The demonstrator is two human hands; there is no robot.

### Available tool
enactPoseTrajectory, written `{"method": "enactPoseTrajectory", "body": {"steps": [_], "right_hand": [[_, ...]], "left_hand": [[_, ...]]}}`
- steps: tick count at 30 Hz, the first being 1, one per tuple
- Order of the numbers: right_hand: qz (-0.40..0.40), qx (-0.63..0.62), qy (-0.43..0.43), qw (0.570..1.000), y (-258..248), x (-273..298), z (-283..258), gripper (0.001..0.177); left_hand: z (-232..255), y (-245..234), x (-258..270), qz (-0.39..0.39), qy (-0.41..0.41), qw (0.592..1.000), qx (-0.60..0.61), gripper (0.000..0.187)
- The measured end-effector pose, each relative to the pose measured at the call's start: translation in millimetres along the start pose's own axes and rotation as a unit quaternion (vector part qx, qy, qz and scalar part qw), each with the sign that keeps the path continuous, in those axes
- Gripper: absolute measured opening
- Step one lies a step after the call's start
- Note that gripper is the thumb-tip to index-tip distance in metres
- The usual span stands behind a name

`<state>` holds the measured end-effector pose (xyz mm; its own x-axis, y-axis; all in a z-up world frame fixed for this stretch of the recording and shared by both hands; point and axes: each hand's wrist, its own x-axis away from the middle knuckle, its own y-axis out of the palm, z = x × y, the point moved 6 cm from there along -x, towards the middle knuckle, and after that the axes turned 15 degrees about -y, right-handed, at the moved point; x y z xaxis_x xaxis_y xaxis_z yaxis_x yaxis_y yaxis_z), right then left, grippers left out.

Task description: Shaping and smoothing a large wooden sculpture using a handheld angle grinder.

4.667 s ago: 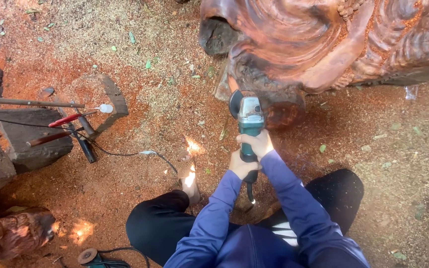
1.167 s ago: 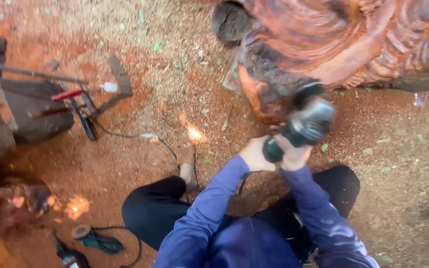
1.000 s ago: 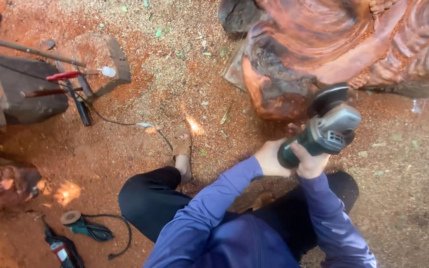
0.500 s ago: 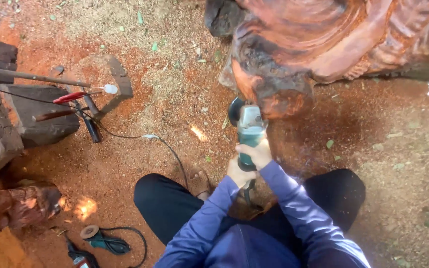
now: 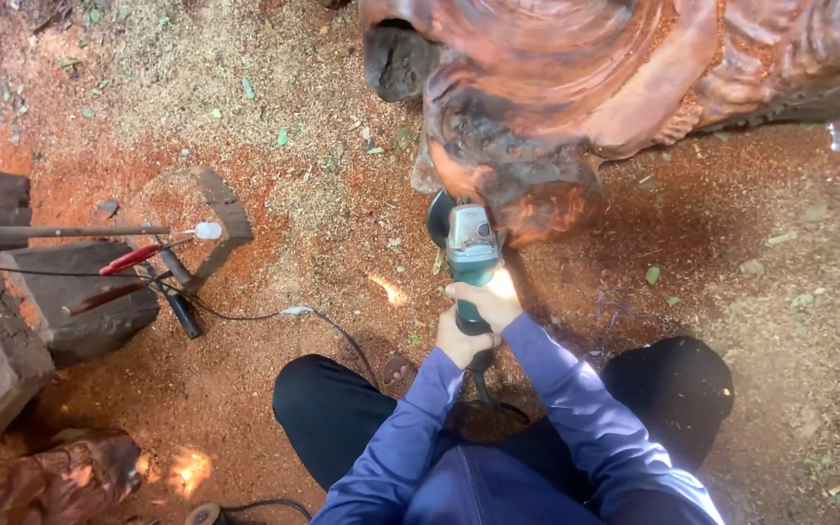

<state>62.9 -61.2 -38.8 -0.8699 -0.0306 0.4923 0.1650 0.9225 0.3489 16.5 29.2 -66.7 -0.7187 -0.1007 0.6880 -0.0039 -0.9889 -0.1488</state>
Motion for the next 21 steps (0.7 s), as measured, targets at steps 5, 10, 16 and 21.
{"method": "enactPoseTrajectory", "body": {"steps": [5, 10, 16, 21], "right_hand": [[0.002, -0.012, -0.003, 1.000, 4, -3, 4, 0.067], [0.018, 0.009, -0.026, 0.999, 1, -15, 4, 0.076], [0.024, 0.038, -0.043, 0.998, -1, -16, -1, 0.065], [0.037, 0.036, -0.055, 0.997, -2, -16, 2, 0.060]], "left_hand": [[12, 0, 7, -0.010, 0.015, 1.000, 0.011, 0.052], [16, 1, 8, -0.015, 0.018, 1.000, 0.001, 0.048], [8, -3, 5, -0.005, 0.011, 1.000, -0.004, 0.047], [16, -2, 7, -0.003, 0.006, 1.000, -0.013, 0.046]]}}
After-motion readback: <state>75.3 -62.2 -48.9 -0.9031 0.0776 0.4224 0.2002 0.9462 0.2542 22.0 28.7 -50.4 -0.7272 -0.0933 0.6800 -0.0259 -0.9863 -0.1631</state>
